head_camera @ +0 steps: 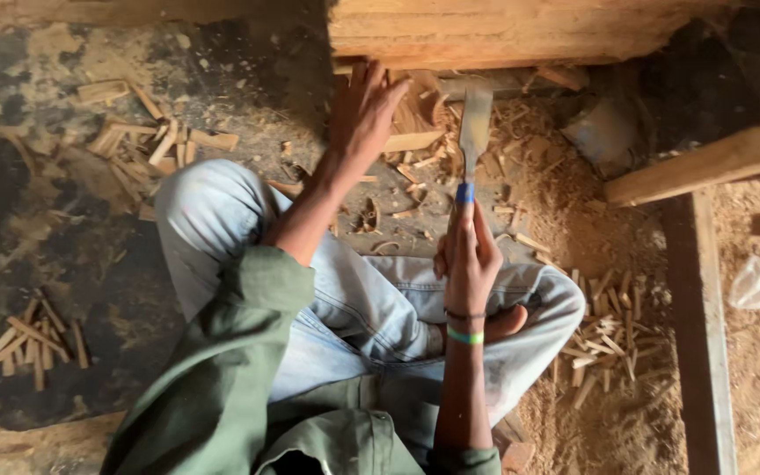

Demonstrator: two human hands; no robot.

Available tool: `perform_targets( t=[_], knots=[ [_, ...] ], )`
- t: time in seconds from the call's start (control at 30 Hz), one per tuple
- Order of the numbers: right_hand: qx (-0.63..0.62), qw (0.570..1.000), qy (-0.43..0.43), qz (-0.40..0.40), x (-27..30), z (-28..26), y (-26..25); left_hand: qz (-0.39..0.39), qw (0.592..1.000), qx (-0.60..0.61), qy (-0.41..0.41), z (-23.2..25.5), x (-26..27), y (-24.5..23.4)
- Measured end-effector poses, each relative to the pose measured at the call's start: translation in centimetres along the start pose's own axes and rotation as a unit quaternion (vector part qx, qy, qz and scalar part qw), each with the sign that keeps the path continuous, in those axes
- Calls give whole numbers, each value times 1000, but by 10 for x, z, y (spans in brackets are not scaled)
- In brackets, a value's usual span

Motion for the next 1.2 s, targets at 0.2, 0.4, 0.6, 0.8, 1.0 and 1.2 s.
perform_targets(
  t=[0.2,0.4,0.6,0.8,1.0,1.2],
  knots=[
    [-7,998,42,39,44,18,-41,-81,995,66,7,-1,-21,-19],
    [-52,996,62,43,41,36,-60,-85,989,94,-81,5,-19,-37],
    [-55,996,62,30,44,38,-60,-162,882,231,-379,-11,-1,-8],
    [-26,998,62,7,48,17,-40,-205,813,256,-481,-18,-12,-2],
    [20,998,52,-6,47,18,-23,-136,842,304,-423,-15,-12,30],
    [55,998,26,-18,41,26,-9,-158,857,249,-422,-41,-20,42]
  ],
)
Point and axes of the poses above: each hand's wrist, its own x-axis away from the middle knuckle, its own y-axis out of the palm, z = x × y, the point moved 1 cm from there along -x, towards the middle knuckle, and after that the axes turned 3 degrees about y, right-handed, at the moved point
